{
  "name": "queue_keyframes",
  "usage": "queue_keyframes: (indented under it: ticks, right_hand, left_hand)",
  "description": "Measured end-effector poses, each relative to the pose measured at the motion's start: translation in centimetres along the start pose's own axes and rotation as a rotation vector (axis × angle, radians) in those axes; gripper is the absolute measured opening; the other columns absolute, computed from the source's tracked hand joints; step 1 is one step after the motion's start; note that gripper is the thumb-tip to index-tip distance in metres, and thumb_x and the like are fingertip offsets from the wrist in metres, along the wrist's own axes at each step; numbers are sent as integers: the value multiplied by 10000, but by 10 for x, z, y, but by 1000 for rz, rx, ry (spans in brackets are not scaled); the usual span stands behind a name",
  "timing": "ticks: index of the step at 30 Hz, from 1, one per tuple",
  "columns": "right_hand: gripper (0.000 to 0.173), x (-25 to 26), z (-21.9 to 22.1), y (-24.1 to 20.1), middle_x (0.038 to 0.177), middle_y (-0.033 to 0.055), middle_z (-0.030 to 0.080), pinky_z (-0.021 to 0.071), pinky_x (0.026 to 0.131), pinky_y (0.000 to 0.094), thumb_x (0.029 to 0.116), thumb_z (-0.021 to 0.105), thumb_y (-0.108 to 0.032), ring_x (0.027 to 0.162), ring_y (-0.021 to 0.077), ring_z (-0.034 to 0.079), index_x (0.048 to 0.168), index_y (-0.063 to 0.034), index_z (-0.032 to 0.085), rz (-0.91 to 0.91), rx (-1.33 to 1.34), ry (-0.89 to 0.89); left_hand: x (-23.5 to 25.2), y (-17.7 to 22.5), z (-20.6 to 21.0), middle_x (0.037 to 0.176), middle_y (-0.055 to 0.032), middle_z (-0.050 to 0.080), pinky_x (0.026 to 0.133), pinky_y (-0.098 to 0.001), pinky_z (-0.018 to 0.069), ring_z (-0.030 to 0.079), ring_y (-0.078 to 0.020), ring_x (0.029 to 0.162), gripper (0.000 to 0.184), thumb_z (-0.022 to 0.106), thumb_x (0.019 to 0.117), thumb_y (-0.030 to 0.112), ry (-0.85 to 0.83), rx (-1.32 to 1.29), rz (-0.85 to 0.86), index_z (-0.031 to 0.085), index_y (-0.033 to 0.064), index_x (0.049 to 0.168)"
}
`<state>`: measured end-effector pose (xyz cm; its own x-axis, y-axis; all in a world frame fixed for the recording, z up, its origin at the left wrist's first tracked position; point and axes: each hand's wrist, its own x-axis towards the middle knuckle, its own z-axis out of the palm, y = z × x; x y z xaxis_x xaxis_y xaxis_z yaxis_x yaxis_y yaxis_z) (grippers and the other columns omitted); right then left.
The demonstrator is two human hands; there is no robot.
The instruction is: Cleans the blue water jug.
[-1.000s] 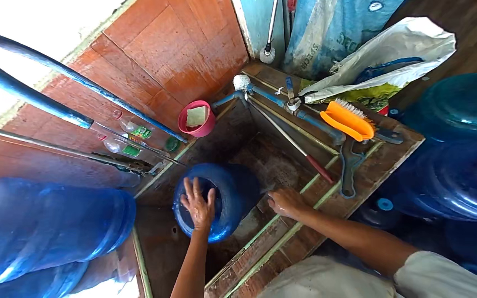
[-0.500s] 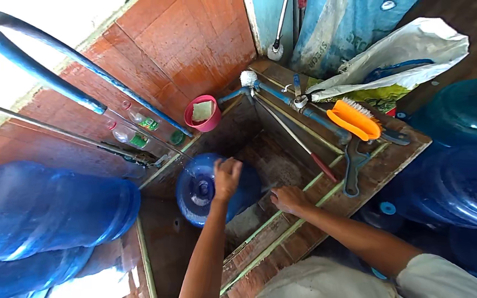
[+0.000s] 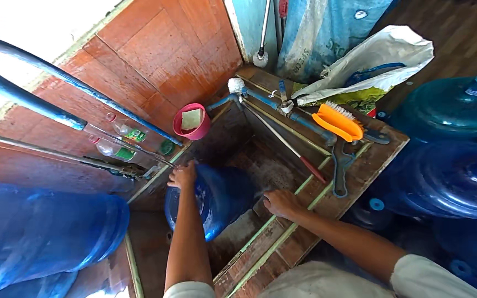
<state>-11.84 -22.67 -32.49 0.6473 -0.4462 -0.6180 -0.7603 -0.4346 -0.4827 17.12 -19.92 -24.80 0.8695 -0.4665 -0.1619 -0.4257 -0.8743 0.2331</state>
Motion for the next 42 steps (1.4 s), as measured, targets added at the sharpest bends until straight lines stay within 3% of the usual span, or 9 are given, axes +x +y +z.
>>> queue_keyframes:
  ticks: [3,6,15,21,25,29,34,38,42]
  right_hand:
    - [425,-1,-1,1,1265,229,668,466,1015,578,1100,382,-324,1225,395,626,1319,-42,613,0,4,14]
    - [424,0,2,4,1244,236,674,471,1003,581,1100,387,-322,1209,405,632,1309,-35,618,-29,1,26]
    - [429,1,1,-1,1286,224,660,457,1018,593,1097,385,-327,1238,404,615,1324,-41,611,-7,-11,-13]
    - [427,1,2,-1,1274,233,663,466,1004,597,1098,395,-329,1227,410,622,1315,-37,618,2,-28,5]
    - [444,-2,1,-2,1266,228,669,475,1005,578,1106,371,-348,1227,394,628,1321,-44,612,-1,-72,10]
    - [446,-2,2,-1,1276,218,670,476,1011,578,1110,370,-358,1237,380,628,1319,-53,620,11,-88,17]
    - [461,-1,4,-1,1272,224,676,465,1022,580,1105,382,-369,1229,394,631,1324,-48,629,5,-118,22]
    - [439,2,4,-2,1240,216,688,479,1007,573,1097,407,-365,1210,388,641,1279,-47,648,12,-114,30]
    - [436,2,4,-5,1290,202,669,468,1034,558,1100,397,-362,1252,366,620,1299,-56,637,30,-135,9]
  left_hand:
    - [-21,22,29,1523,-255,475,1220,-656,115,294,-449,1500,463,640,993,350,45,-39,430,663,27,1324]
    - [-67,17,59,1637,-276,277,1225,-668,99,195,-442,1547,740,633,954,487,114,-52,651,486,12,1503]
    - [-41,-86,29,1669,-291,160,1122,-790,159,146,-546,1522,744,348,1074,560,286,-174,-216,276,55,1616]
    - [-47,-40,36,1645,-327,200,1182,-731,121,156,-545,1520,832,564,990,520,213,-83,363,349,-48,1558]
    - [-74,27,34,1707,-193,127,1188,-735,33,63,-449,1568,1105,700,805,730,-61,71,489,325,62,1601]
    - [-109,59,43,1724,-154,64,1207,-704,50,36,-403,1581,981,798,859,384,-315,178,635,266,74,1623]
    - [-151,20,37,1723,-108,129,1212,-688,51,99,-337,1588,924,773,845,108,-443,234,776,295,207,1630]
    - [-151,-51,45,1580,-153,457,1172,-760,64,312,-406,1517,485,643,939,209,-68,-135,737,623,97,1410]
    - [-114,-92,57,1593,-274,373,1116,-796,150,273,-518,1496,524,574,986,367,343,-267,371,613,42,1396]
